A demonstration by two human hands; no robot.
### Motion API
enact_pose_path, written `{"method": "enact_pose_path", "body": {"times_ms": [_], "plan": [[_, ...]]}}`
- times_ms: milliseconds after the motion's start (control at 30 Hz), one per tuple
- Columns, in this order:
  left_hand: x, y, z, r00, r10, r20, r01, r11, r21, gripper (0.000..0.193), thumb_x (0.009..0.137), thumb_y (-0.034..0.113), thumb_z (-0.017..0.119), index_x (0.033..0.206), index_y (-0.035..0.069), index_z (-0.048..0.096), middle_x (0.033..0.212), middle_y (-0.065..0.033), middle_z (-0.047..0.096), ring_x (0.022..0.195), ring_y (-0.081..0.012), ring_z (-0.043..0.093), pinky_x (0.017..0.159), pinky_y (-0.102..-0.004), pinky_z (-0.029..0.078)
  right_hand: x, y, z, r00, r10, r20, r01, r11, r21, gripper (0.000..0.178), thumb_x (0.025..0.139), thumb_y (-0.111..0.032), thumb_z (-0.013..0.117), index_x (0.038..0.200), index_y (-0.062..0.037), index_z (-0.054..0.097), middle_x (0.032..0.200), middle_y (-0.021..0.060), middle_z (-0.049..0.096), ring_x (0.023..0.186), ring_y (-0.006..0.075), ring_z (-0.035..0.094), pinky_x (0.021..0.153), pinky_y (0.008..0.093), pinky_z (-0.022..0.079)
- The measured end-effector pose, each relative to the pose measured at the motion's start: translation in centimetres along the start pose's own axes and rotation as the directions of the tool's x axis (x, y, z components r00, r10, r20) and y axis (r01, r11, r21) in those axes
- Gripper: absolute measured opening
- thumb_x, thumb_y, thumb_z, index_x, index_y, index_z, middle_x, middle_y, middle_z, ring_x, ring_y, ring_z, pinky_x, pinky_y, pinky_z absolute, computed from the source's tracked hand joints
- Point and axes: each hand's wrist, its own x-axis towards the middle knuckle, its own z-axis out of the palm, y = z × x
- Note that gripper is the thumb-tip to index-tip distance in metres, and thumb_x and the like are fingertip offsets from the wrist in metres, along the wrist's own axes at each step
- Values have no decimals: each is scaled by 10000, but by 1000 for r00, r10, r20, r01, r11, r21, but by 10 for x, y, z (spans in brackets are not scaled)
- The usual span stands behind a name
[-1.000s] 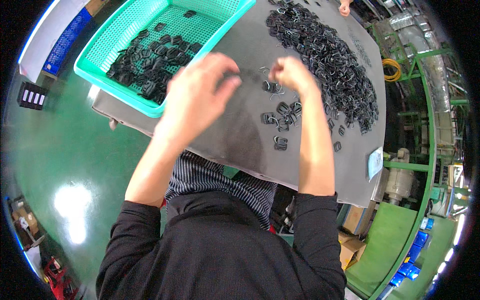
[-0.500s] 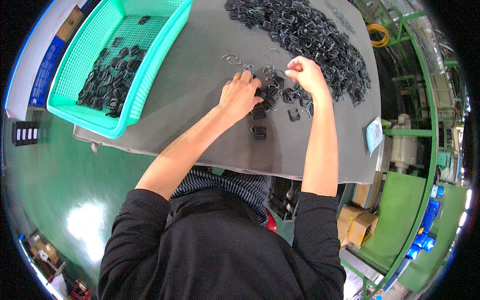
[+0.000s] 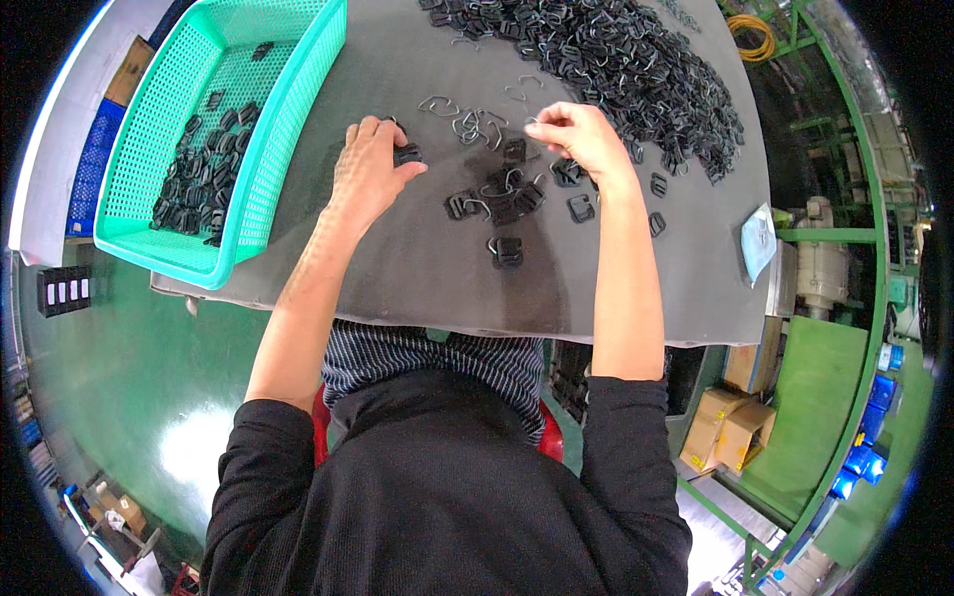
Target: The person sorts small black plastic buckles and metal hooks by hand on a metal table, placing the buckles into a teal basket and the hooks into a black bin.
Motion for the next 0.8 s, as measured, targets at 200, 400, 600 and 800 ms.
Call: {"method": "enact_pose_path", "body": {"times_ms": [200, 400, 600, 800], "plan": [[8, 6, 10, 965, -110, 238, 245, 701, -670, 195, 806, 123, 656, 958, 51, 558, 859, -34, 605, 780, -169, 603, 584, -283, 468, -24, 25, -2, 921, -214, -325, 53, 896, -441, 211, 705, -209, 734, 848, -73, 660, 873, 119, 652, 780, 245, 623, 692, 358, 489], [-1, -31, -23, 919, -129, 372, 366, -68, -928, 182, 851, 199, 613, 962, 57, 591, 844, 6, 597, 725, -103, 574, 540, -205, 425, -39, -6, 59, 984, -102, -144, -32, 699, -715, 409, 626, -355, 767, 829, -20, 649, 798, 133, 632, 765, 247, 616, 698, 346, 471], [3, -34, -35, 942, -332, 55, 334, 905, -262, 393, 770, 389, 681, 950, 44, 629, 629, -46, 564, 602, -183, 552, 565, -331, 430, -32, -16, 57, 998, -63, -11, 47, 834, -549, 331, 628, -307, 756, 778, -28, 661, 846, 169, 629, 850, 310, 612, 739, 390, 477], [27, -29, -2, 987, -127, -97, 130, 991, 28, 400, 739, 388, 709, 944, 51, 640, 615, -88, 574, 628, -232, 593, 590, -342, 445, -39, 2, 18, 995, -27, -96, 64, 914, 400, 140, 749, -123, 703, 827, -63, 602, 809, -13, 611, 693, 96, 565, 639, 218, 435]]}}
